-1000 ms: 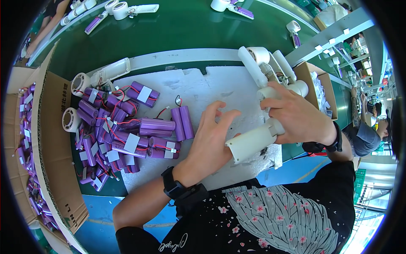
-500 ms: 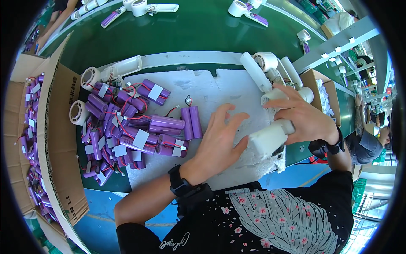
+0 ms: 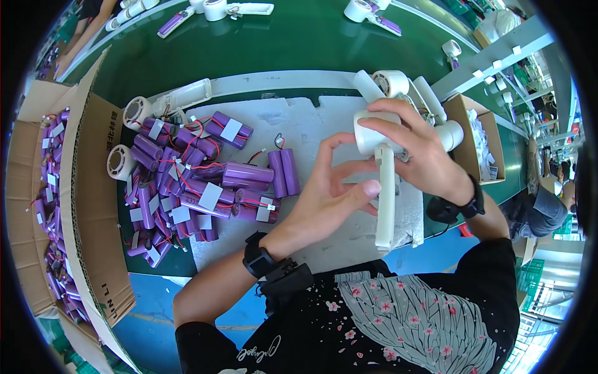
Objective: Assembling handheld portable fans by installing components like batteries and circuit boards into the housing.
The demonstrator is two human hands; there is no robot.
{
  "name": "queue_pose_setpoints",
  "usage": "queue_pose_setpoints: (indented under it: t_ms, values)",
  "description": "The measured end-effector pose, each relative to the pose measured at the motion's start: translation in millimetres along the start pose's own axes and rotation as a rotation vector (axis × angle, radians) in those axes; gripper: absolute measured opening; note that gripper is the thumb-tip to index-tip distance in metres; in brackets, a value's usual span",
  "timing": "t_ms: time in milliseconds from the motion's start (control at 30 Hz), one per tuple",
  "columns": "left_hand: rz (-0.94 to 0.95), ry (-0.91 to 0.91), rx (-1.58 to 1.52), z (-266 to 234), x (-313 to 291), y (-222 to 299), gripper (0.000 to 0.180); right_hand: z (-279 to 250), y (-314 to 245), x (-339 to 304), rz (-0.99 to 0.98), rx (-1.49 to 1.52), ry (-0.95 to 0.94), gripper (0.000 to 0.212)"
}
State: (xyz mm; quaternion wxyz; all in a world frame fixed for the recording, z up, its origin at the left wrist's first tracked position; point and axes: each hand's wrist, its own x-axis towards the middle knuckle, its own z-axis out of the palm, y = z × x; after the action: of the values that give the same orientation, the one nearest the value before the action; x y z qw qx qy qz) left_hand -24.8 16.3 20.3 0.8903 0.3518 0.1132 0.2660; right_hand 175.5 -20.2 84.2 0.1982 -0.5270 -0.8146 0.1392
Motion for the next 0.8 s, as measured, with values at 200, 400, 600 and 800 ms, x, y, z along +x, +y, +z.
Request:
queue_pose_setpoints:
  t_ms: [200,400,600,800]
  values:
    - [0.165,0.069,0.088,-2.8,-0.6,-12.4,0.069,7.2,-7.3,9.7,-0.044,-0.013,-0.041,0.065]
    - [0.407,0.261,0.753,-18.3,-3.8,-13.6,0.069,-19.4,-6.1,30.8,0.007,0.14,-0.193,0.061]
    - [0.372,0.27,1.145,-4.2,-6.0,-14.8,0.056,-61.8,51.1,149.7,0.143,-0.19,-0.267,0.046]
    - [0.388,0.199,1.255,-5.9,-7.9,-16.0,0.054,5.7,175.3,286.8,0.117,-0.614,-0.14,0.059]
